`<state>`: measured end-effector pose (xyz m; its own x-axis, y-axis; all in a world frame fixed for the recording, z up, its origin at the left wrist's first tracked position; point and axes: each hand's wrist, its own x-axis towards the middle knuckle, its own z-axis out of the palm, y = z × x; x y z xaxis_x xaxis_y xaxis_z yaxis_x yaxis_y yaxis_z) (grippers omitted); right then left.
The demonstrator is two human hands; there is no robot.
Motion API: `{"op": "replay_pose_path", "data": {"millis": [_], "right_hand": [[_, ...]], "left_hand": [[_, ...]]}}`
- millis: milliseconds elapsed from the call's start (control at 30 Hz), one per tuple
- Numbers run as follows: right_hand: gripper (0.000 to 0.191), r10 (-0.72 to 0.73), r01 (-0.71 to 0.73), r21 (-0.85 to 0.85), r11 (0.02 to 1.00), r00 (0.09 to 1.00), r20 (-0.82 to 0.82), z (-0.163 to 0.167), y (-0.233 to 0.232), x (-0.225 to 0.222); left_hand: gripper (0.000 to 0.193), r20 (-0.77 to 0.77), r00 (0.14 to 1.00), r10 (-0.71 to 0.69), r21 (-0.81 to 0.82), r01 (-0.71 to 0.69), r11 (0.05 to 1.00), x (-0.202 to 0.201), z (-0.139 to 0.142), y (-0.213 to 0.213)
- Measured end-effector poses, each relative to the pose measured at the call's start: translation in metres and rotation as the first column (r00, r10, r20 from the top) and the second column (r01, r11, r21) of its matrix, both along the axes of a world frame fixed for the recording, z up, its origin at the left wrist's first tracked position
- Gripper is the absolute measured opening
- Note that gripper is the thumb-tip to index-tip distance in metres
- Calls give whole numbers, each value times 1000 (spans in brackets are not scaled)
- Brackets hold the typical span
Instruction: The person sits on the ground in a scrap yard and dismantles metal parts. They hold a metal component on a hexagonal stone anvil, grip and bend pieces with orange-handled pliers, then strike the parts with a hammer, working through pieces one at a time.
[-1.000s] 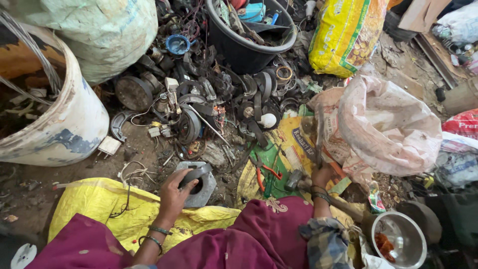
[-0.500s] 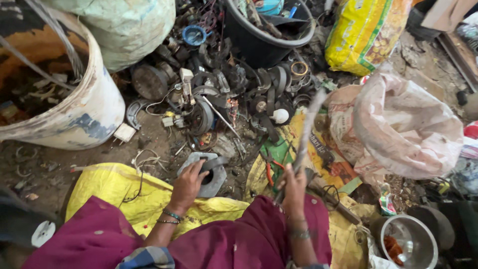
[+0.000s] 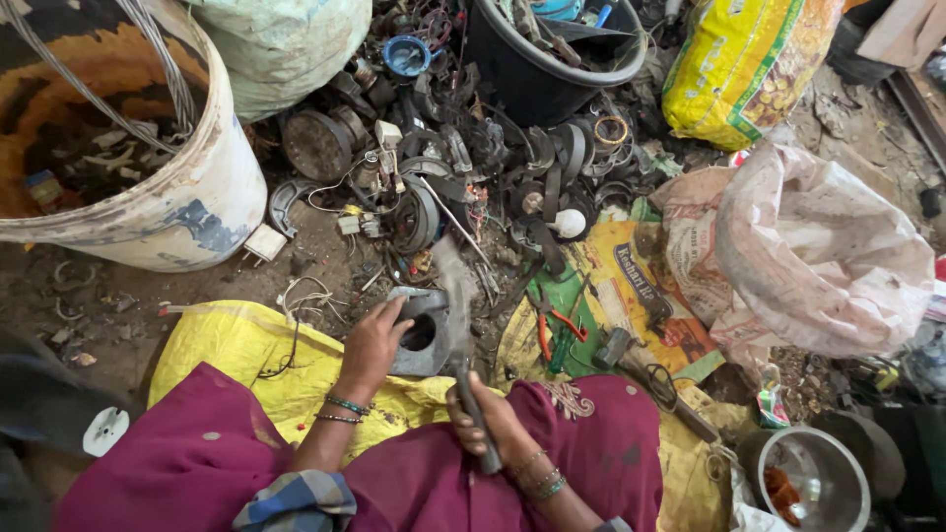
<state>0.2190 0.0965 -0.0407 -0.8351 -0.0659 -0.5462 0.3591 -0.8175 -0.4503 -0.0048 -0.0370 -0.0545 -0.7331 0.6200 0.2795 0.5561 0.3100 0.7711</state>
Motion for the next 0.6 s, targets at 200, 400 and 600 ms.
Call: {"op": "replay_pose_path", "data": {"millis": [200, 400, 600], "right_hand": [[42, 21, -122, 531, 839, 981, 191, -6, -1, -4], [28, 24, -208, 864, 459, 975, 222, 6, -17, -14], [24, -220, 54, 979, 195, 975, -10, 71, -12, -11]], "left_hand": [[46, -37, 999, -9, 22, 10, 1000, -1, -4, 0], [51, -56, 998, -26, -34, 24, 999, -2, -3, -1], [48, 1, 1000, -11, -104, 11, 994, -2, 6, -1]]}}
